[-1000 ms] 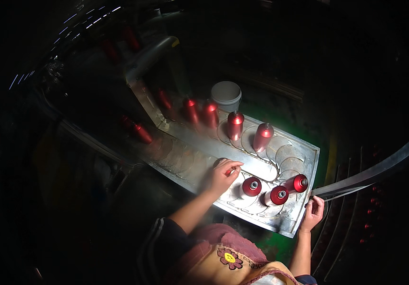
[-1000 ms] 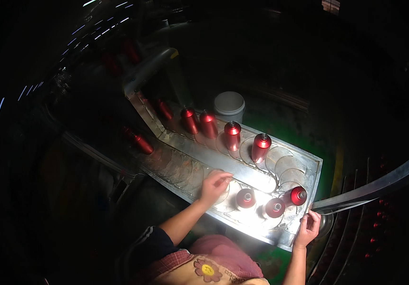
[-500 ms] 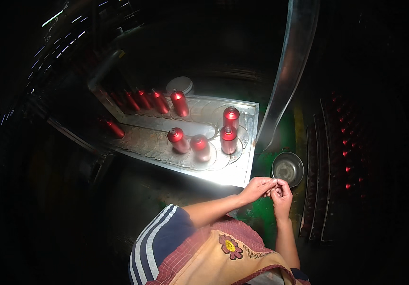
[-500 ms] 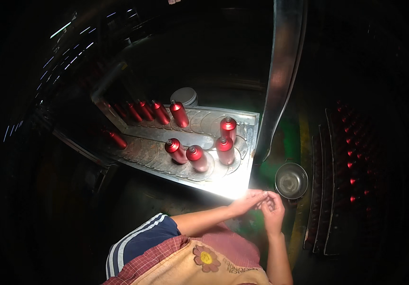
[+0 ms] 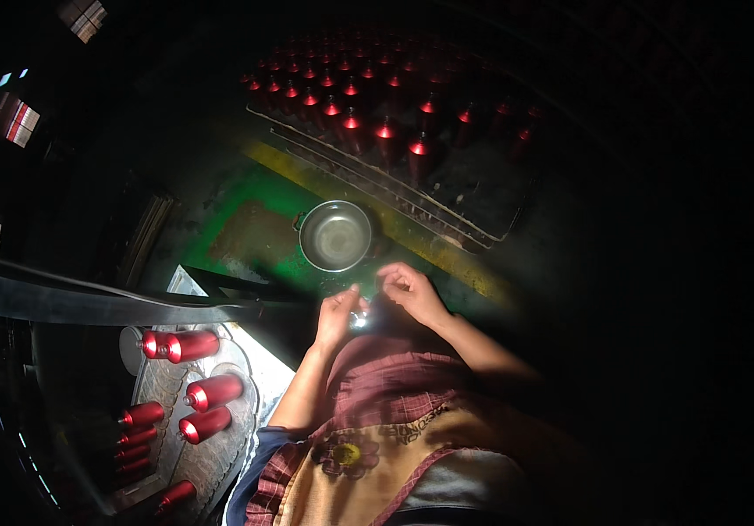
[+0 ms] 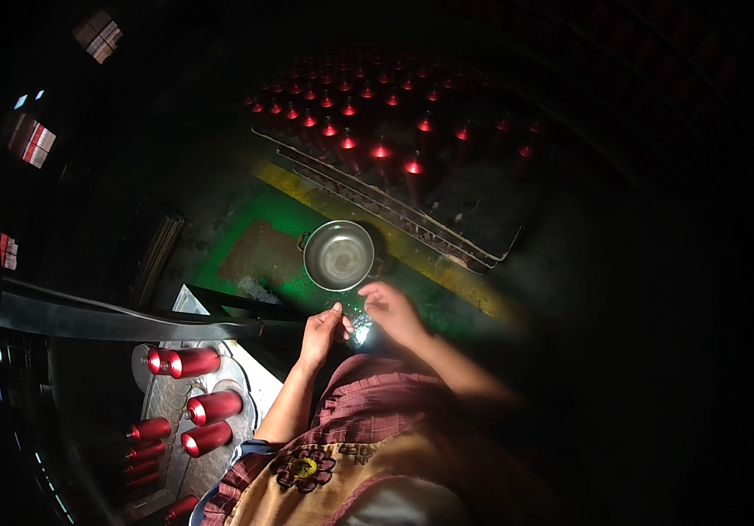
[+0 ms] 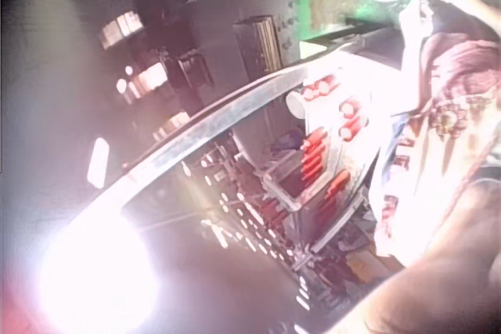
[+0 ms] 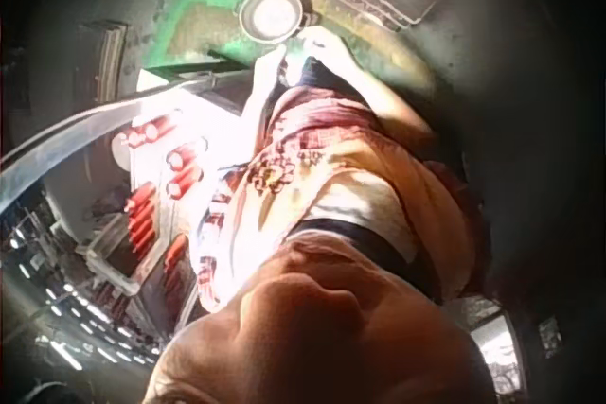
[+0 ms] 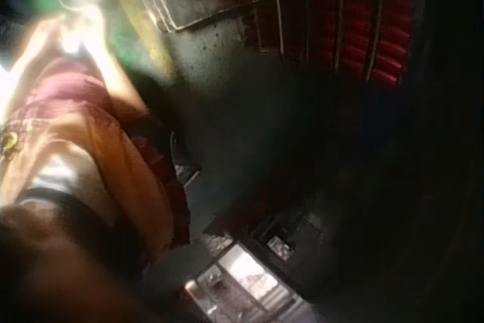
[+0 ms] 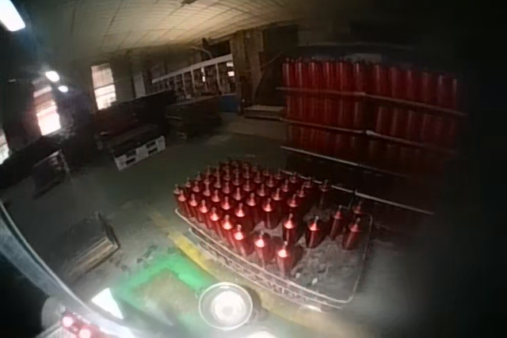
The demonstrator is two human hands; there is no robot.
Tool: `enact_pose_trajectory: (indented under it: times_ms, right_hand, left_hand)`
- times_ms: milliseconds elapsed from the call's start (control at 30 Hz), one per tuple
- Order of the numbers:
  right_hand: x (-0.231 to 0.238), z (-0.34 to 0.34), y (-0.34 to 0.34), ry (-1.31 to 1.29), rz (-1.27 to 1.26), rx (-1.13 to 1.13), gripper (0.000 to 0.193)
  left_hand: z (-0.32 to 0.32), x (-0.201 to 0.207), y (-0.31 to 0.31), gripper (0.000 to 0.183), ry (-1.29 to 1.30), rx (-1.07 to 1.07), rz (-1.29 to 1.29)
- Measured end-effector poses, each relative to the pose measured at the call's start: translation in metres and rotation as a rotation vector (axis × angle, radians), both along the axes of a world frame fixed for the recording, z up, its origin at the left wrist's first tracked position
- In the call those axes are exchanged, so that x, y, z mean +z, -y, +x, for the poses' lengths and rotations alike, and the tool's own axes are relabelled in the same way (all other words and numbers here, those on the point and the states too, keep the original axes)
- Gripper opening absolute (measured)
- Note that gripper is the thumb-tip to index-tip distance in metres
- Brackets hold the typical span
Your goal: The person repeatedly picks red cylindrical cans from a tray, dips their open ends into a metal bowl, and places them upright on a nearby rack. The person also carries the bowl to a sink area and returns to continue the filling and stacking process.
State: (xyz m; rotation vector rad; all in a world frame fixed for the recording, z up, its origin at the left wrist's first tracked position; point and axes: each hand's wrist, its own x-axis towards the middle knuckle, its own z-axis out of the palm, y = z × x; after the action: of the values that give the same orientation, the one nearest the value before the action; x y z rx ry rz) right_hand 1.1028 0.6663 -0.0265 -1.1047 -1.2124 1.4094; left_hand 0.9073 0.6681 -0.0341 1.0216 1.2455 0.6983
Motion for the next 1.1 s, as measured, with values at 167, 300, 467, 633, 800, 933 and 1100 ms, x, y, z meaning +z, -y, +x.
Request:
enact_pose_trajectory:
  times_ms: [167,300,467,633,800,933,1100]
  right_hand:
    - [0.015,0.042,-0.107,0.187,0.037,-0.241,0.029]
    - [0.006,0.075,-0.206,0.305,0.040,-0.454,0.027]
    - [-0.015,0.111,-0.278,0.443,0.034,-0.487,0.036]
    - [-0.046,0.129,-0.297,1.043,0.207,-0.344,0.056]
    - [-0.095,0.138,-0.325,1.153,0.168,-0.262,0.060]
    - [-0.127,0.149,-0.348,1.023,0.215,-0.254,0.057]
    - [-0.123,0.185,-0.356,0.928,0.244,-0.291,0.049]
  left_hand:
    - [-0.011,-0.016,-0.110,0.043,0.034,0.128,-0.050]
    - [0.007,-0.017,-0.227,0.034,0.099,0.158,0.038]
    - [0.079,-0.016,-0.344,0.025,0.169,-0.009,0.079]
    - [0.135,-0.041,-0.398,0.045,-0.402,-0.231,0.722]
    - [0.173,-0.092,-0.432,0.055,-0.512,-0.350,0.834]
    - [0.179,-0.121,-0.446,0.045,-0.525,-0.329,0.902]
    - [0.153,-0.110,-0.440,0.039,-0.502,-0.294,0.982]
